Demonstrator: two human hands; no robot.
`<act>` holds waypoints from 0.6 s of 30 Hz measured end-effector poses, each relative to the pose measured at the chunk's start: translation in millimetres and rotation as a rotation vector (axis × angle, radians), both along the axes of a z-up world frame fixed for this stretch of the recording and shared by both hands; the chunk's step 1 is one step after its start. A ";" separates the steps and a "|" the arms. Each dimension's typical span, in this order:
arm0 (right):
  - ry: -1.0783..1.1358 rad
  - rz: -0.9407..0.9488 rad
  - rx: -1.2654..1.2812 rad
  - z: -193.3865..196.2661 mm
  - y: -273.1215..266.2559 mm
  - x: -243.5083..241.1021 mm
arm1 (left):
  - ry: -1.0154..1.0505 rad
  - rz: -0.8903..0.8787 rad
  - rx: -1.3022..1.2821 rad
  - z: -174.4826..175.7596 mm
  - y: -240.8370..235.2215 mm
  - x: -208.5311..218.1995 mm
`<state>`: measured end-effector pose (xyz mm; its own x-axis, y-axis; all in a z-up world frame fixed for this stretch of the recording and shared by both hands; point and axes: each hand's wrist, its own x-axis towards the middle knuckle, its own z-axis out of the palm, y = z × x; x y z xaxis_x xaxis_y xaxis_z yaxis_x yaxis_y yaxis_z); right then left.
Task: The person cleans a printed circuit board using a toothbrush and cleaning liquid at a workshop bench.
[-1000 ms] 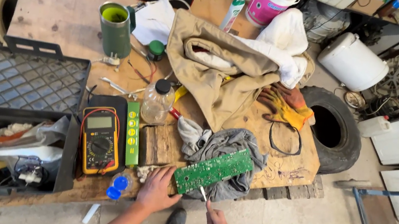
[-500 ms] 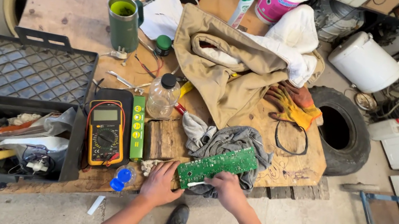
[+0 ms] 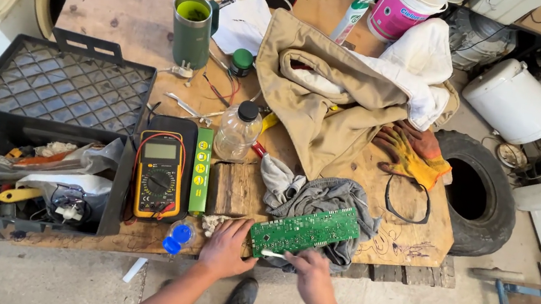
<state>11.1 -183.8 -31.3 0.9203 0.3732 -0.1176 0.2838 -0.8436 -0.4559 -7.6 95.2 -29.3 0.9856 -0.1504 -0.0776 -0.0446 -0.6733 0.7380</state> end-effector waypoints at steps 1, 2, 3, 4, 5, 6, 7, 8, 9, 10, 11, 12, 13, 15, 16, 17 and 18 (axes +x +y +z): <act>0.004 0.004 -0.003 13.4 9.3 -1.8 | 0.004 0.004 -0.003 -0.8 -0.6 -0.3; -0.130 0.055 0.040 26.7 18.7 -3.7 | -0.032 0.012 -0.026 -1.8 -1.1 -0.7; -0.262 0.110 0.088 39.0 30.5 -5.5 | -0.067 0.022 -0.045 -2.5 1.0 -1.7; -0.257 0.115 0.090 33.9 25.9 -8.1 | -0.062 0.028 -0.043 -4.9 -0.4 -5.1; -0.215 0.080 0.087 29.0 22.5 -8.0 | -0.073 0.022 -0.043 -6.7 -0.3 -3.8; -0.173 0.044 0.085 24.2 19.0 -8.0 | -0.084 0.016 -0.042 -8.3 -0.2 -2.5; -0.176 0.048 0.085 20.7 20.0 -8.0 | -0.087 0.020 -0.042 -5.3 0.7 -0.3; -0.197 0.092 0.078 16.5 21.1 -8.1 | -0.065 0.021 -0.042 -3.0 1.8 1.7; -0.208 0.135 0.068 12.2 20.5 -13.8 | -0.034 0.021 -0.044 -1.5 1.1 -1.7; -0.201 0.138 0.066 23.3 30.9 -10.7 | -0.028 0.024 -0.047 -2.3 -0.2 -3.0; -0.184 0.106 0.064 33.9 43.1 -5.4 | -0.030 0.022 -0.043 -2.9 0.2 -3.2; -0.168 0.074 0.061 44.9 55.2 -0.1 | -0.032 0.020 -0.040 -3.0 0.5 -3.3; -0.168 0.073 0.063 46.0 51.7 3.1 | -0.032 0.019 -0.038 -5.9 0.5 -4.4; -0.135 0.129 0.063 49.8 43.0 12.0 | -0.078 0.015 -0.033 -10.8 -1.3 -3.7; -0.139 0.128 0.062 45.9 38.3 17.9 | -0.082 0.014 -0.033 -7.7 0.6 -0.1; -0.162 0.162 0.021 42.1 31.7 20.0 | -0.052 0.019 -0.041 -5.0 0.5 -0.9; -0.184 0.197 -0.020 37.9 25.2 22.0 | -0.021 0.024 -0.049 -2.8 0.4 -1.7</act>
